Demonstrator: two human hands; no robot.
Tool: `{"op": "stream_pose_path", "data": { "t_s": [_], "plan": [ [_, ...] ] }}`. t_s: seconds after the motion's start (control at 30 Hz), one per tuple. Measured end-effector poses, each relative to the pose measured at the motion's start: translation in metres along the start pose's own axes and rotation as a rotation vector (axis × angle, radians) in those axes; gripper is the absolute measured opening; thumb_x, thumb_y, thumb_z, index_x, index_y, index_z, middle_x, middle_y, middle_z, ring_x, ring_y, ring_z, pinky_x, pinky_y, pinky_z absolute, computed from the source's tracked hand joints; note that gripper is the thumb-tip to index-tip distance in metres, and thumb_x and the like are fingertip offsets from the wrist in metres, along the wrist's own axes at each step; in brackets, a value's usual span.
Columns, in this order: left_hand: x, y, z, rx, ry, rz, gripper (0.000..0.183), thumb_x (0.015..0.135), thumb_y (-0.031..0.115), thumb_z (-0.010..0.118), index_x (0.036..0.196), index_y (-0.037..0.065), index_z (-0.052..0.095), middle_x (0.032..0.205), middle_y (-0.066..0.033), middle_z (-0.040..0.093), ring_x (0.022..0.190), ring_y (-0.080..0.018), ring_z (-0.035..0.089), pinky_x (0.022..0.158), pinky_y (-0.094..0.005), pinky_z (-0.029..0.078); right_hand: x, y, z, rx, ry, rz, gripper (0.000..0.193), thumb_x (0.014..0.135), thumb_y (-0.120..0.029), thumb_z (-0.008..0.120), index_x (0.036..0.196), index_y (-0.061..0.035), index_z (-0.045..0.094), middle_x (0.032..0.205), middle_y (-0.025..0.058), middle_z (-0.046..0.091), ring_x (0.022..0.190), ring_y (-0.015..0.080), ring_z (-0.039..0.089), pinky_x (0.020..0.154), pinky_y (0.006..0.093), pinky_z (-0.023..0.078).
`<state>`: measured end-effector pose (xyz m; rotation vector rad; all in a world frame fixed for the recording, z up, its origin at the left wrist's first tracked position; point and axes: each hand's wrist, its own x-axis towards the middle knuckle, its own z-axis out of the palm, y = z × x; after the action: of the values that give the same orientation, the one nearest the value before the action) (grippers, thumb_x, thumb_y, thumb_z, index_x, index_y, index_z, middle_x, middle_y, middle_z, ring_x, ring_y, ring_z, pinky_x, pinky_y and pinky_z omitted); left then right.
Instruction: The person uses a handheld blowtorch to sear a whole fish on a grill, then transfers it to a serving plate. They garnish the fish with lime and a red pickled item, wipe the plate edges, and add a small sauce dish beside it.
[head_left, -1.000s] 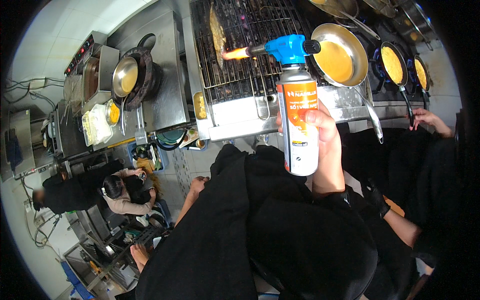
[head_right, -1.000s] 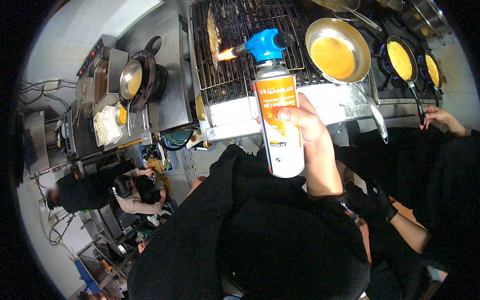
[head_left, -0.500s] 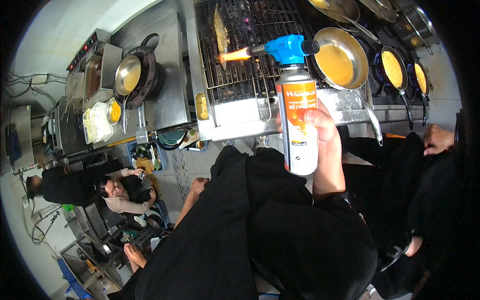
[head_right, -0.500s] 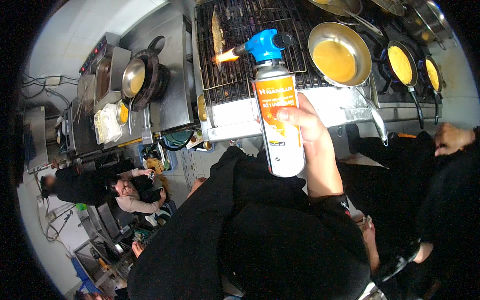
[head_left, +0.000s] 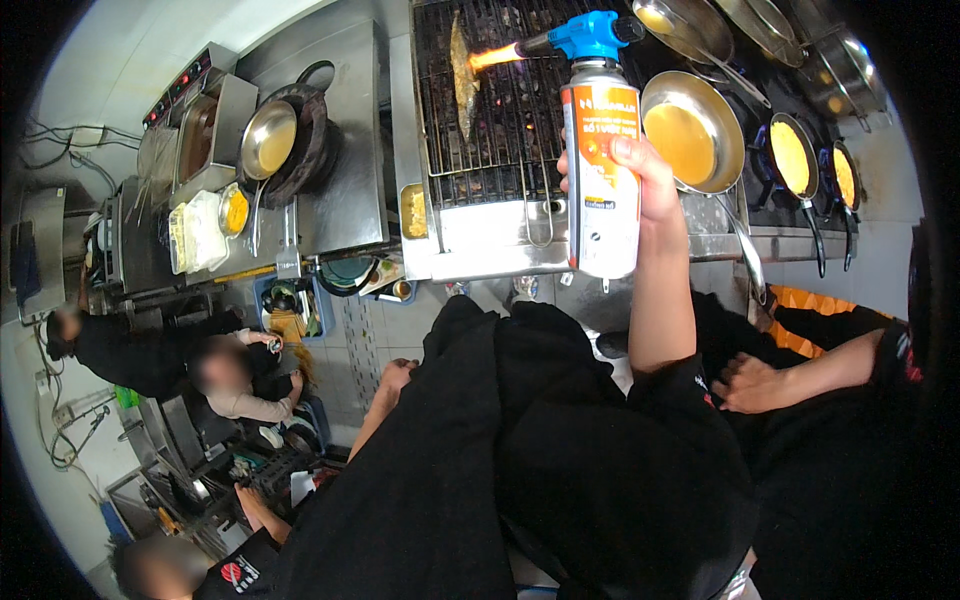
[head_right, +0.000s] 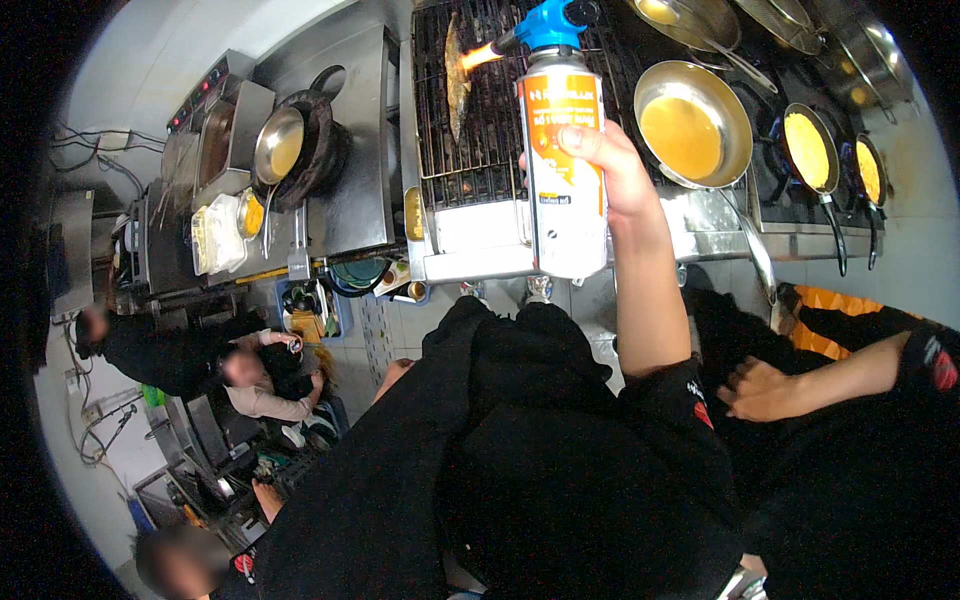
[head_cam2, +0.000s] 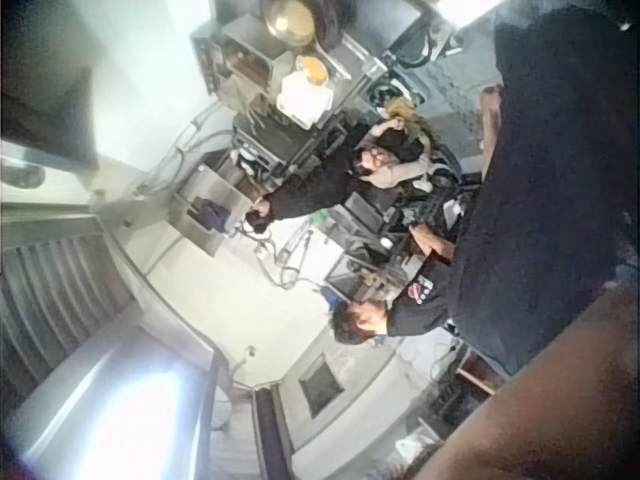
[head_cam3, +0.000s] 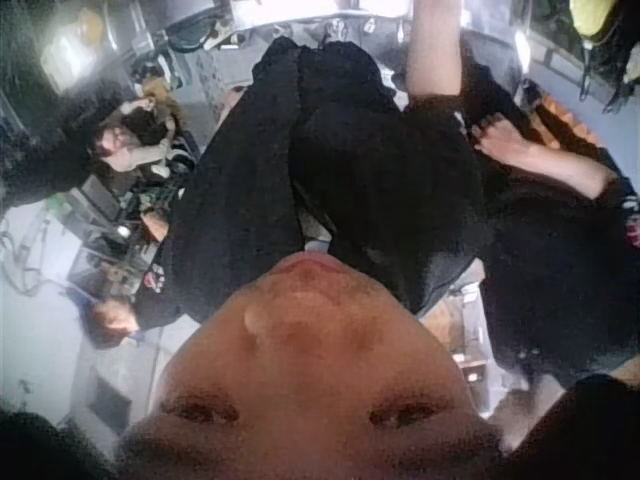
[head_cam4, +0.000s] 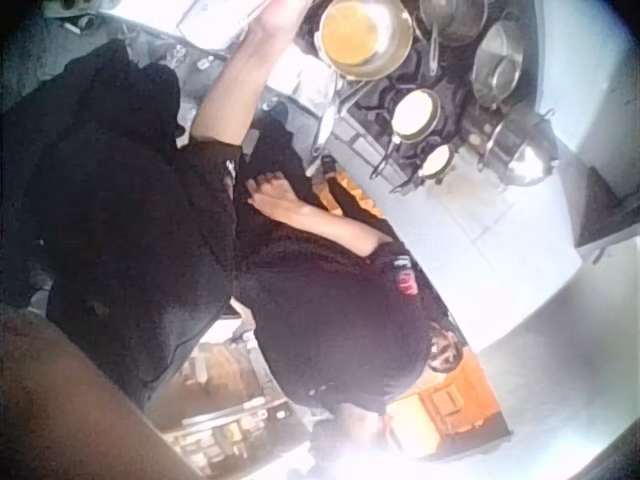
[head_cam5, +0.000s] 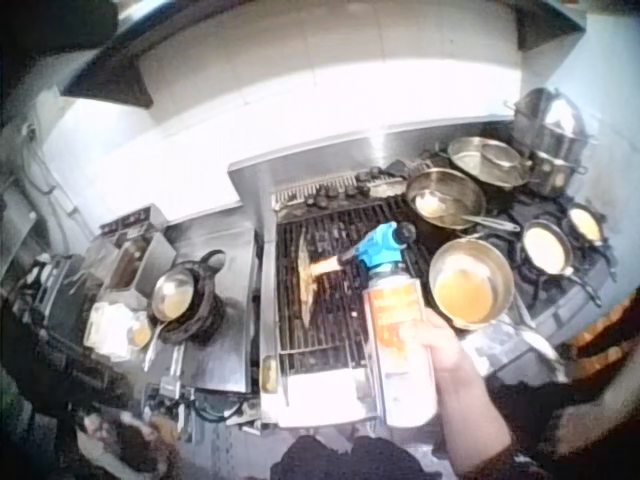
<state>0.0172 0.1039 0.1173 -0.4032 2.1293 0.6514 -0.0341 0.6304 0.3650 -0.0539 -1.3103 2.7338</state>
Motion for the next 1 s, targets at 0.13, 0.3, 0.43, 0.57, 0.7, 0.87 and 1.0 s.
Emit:
{"op": "stream_pose_path", "data": {
  "t_s": [0.13, 0.3, 0.43, 0.57, 0.7, 0.87, 1.0],
  "plan": [
    [-0.017, 0.023, -0.004, -0.03, -0.033, 0.016, 0.039, 0.085, 0.025, 0.069, 0.101, -0.011, 0.066, 0.092, -0.0174, 0.071, 0.085, -0.0232, 0.066, 0.077, -0.0353, 0.051, 0.014, -0.012, 0.003, -0.02, -0.004, 0.016, 0.045, 0.084, -0.031, 0.068, 0.114, 0.002, 0.059, 0.091, 0.0147, 0.07, 0.078, 0.0198, 0.07, 0.071, 0.0316, 0.059],
    [-0.013, 0.008, 0.003, -0.064, -0.02, 0.011, 0.041, 0.084, 0.026, 0.068, 0.102, -0.01, 0.066, 0.094, -0.0195, 0.071, 0.088, -0.0258, 0.068, 0.079, -0.035, 0.051, 0.021, -0.016, 0.007, -0.093, -0.008, 0.038, 0.056, 0.08, -0.037, 0.069, 0.118, 0.0023, 0.057, 0.094, 0.0187, 0.069, 0.076, 0.0247, 0.07, 0.07, 0.0347, 0.059],
    [0.022, -0.026, 0.01, 0.087, -0.031, 0.154, 0.043, 0.084, 0.03, 0.068, 0.099, -0.01, 0.067, 0.094, -0.0216, 0.071, 0.09, -0.0282, 0.068, 0.078, -0.0368, 0.052, 0.012, -0.009, 0.011, -0.089, -0.037, 0.042, 0.048, 0.082, -0.033, 0.07, 0.112, 0.0035, 0.06, 0.092, 0.0148, 0.07, 0.077, 0.0193, 0.07, 0.07, 0.0312, 0.058],
    [0.031, -0.025, 0.013, 0.104, -0.031, 0.138, 0.043, 0.084, 0.032, 0.068, 0.094, -0.01, 0.068, 0.091, -0.0208, 0.071, 0.085, -0.0266, 0.069, 0.076, -0.0376, 0.051, -0.006, 0.001, 0.019, -0.156, 0.006, 0.083, 0.062, 0.077, -0.036, 0.072, 0.12, 0.0044, 0.053, 0.094, 0.0182, 0.068, 0.077, 0.0226, 0.069, 0.069, 0.0335, 0.058],
    [0.029, -0.014, 0.008, 0.025, -0.059, 0.228, 0.041, 0.086, 0.032, 0.066, 0.091, -0.009, 0.068, 0.085, -0.0211, 0.07, 0.081, -0.0235, 0.067, 0.075, -0.0374, 0.05, -0.027, 0.012, 0.032, -0.216, 0.061, 0.093, 0.079, 0.071, -0.039, 0.075, 0.129, 0.0062, 0.047, 0.096, 0.0187, 0.067, 0.079, 0.0231, 0.068, 0.07, 0.0327, 0.056],
    [0.085, -0.058, 0.003, -0.008, -0.13, 0.314, 0.04, 0.081, 0.029, 0.069, 0.093, -0.009, 0.068, 0.087, -0.0189, 0.071, 0.082, -0.0225, 0.066, 0.075, -0.0384, 0.05, -0.054, 0.018, 0.056, -0.294, 0.087, 0.14, 0.086, 0.066, -0.038, 0.077, 0.132, 0.0069, 0.044, 0.097, 0.0166, 0.067, 0.079, 0.0221, 0.068, 0.071, 0.0327, 0.055],
    [0.096, -0.051, -0.006, 0.015, -0.207, 0.38, 0.042, 0.075, 0.03, 0.072, 0.093, -0.008, 0.069, 0.087, -0.0176, 0.071, 0.084, -0.0199, 0.065, 0.076, -0.0379, 0.05, -0.07, 0.031, 0.088, -0.379, 0.151, 0.174, 0.076, 0.064, -0.038, 0.08, 0.12, 0.0061, 0.054, 0.093, 0.0133, 0.067, 0.078, 0.0199, 0.067, 0.072, 0.0312, 0.054]
  ]
}}
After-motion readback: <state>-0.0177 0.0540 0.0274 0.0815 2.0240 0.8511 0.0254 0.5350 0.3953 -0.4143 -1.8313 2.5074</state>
